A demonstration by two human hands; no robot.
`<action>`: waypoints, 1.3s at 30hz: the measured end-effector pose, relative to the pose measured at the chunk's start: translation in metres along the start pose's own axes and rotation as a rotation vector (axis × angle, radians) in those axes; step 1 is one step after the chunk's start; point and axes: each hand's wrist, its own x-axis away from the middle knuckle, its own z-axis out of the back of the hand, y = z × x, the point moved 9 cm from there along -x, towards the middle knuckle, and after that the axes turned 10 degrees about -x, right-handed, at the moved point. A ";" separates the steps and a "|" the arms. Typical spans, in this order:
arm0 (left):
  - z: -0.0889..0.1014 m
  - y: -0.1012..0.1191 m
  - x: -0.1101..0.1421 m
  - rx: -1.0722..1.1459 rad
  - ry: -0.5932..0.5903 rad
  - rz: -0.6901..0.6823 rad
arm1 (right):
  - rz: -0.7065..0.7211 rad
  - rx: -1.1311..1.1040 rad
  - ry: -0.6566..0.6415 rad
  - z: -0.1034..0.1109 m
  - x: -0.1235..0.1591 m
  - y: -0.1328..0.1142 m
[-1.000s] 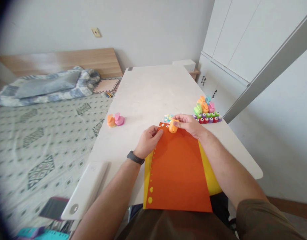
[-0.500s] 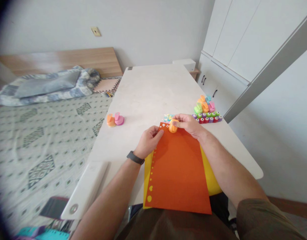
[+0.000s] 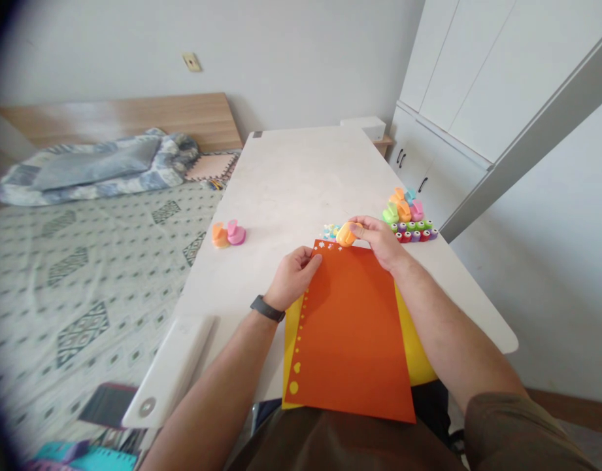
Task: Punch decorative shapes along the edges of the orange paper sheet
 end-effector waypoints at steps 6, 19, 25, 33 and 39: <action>0.001 0.000 0.000 -0.034 0.016 -0.001 | 0.067 0.019 0.138 0.022 -0.008 0.001; 0.005 0.000 -0.001 -0.073 0.034 0.023 | 0.062 0.039 0.199 0.027 -0.007 0.004; 0.001 0.017 0.005 -0.103 -0.040 -0.060 | 0.076 0.075 0.217 0.031 -0.008 0.005; -0.012 0.041 0.020 -0.157 -0.233 -0.206 | 0.224 0.211 0.215 0.024 -0.007 -0.010; -0.014 0.045 0.022 -0.167 -0.245 -0.260 | 0.256 0.371 0.228 0.024 -0.005 -0.010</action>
